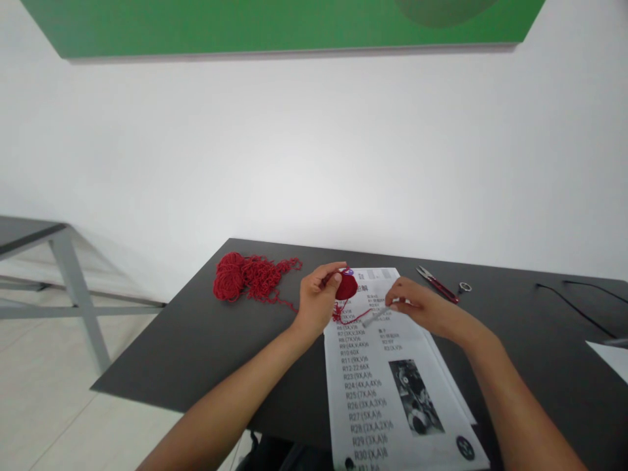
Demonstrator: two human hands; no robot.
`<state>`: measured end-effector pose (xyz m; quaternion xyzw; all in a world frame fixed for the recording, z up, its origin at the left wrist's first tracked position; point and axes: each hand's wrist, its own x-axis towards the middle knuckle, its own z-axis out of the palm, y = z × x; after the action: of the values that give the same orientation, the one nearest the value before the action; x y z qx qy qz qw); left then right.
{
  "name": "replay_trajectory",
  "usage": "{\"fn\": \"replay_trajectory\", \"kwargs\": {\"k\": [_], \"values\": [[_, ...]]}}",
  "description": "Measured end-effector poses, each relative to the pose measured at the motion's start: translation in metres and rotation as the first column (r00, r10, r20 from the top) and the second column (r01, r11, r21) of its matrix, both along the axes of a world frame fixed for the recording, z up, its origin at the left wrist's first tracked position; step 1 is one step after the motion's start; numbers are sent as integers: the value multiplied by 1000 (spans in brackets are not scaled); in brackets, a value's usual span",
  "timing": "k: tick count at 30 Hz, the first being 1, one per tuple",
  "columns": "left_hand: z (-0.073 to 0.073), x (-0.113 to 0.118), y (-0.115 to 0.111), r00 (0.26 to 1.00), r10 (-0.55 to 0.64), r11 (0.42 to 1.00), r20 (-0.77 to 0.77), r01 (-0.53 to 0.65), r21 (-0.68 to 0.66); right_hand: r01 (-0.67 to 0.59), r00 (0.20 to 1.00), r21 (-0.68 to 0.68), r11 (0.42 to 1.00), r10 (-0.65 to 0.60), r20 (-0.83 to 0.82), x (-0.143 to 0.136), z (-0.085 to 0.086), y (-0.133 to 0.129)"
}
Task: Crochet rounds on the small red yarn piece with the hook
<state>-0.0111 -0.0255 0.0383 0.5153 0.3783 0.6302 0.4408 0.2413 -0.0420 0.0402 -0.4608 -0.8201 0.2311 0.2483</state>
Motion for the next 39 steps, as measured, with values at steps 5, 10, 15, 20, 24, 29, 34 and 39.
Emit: {"fn": "replay_trajectory", "kwargs": {"k": [5, 10, 15, 20, 24, 29, 34, 39], "values": [[-1, 2, 1, 994, -30, 996, 105, 38, -83, 281, 913, -8, 960, -270, -306, -13, 7, 6], [-5, 6, -2, 987, -79, 985, 141, 99, -139, 107, 573, -190, 976, -217, -790, -51, -1, 3], [-6, 11, -7, 976, -109, 971, 189, 145, -188, -19, 159, -306, 952, -300, -941, -77, -2, -8], [-1, 12, -13, 955, -154, 948, 254, 215, -233, 48, 58, -279, 959, -281, -958, -84, -3, -13], [2, 13, -16, 933, -172, 930, 315, 260, -261, 142, 112, -211, 967, -227, -967, -90, -5, -16], [5, 13, -18, 902, -166, 903, 398, 301, -306, 189, 157, -119, 975, -149, -976, -94, -6, -19], [9, 14, -19, 881, -150, 885, 449, 322, -336, 201, 211, -71, 977, -114, -971, -91, -12, -20], [11, 14, -20, 872, -156, 880, 464, 336, -336, 223, 261, -58, 973, -117, -958, -91, -13, -21]]}}
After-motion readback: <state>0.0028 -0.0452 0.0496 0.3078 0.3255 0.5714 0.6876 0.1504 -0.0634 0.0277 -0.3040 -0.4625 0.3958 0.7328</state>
